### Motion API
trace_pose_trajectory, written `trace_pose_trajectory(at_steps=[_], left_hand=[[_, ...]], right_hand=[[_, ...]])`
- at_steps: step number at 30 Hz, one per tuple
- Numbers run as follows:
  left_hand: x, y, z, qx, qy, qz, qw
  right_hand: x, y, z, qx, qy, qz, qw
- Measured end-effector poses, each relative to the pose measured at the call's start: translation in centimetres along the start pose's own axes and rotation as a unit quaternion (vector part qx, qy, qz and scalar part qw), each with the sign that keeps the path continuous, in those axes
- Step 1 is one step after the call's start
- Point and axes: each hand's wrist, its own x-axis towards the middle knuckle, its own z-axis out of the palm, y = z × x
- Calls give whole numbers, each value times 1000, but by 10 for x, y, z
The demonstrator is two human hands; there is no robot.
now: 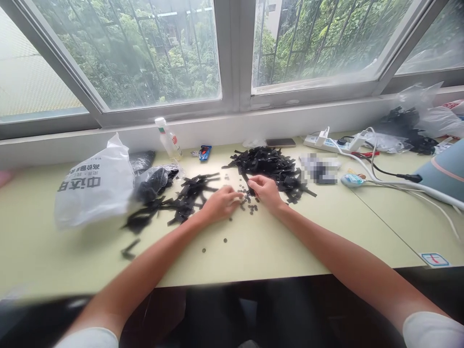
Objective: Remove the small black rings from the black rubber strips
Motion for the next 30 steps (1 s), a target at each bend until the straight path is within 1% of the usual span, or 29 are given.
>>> trace_pose_trajectory(at_steps=[2,4,7,9,13,21,24,27,30], left_hand=[[3,-2,-1,-27,3,-15,1000],[6,-4,-2,-28,0,-19,999],[12,-5,0,6,-7,1,1000],[14,-6,2,18,-1,10,1000],[13,-10,6,8,15,4,1000],[13,-14,10,30,6,36,999],[14,-16,11,24,7,43,999],[13,-17,10,3,12,41,999],[11,-14,8,5,11,53,999]], right_hand=[[0,0,0,-6,-6,-6,1000],[-1,-1,0,-8,-7,-10,1000],[-1,-1,0,-6,-5,-9,1000],[-1,-2,0,-4,-6,-6,1000],[0,-2,0,-2,-11,2,1000],[2,3,0,-9,-30,-8,999],[2,4,0,-10,-32,-12,999],[2,3,0,-13,-35,-11,999],[1,1,0,-14,-41,-11,999]])
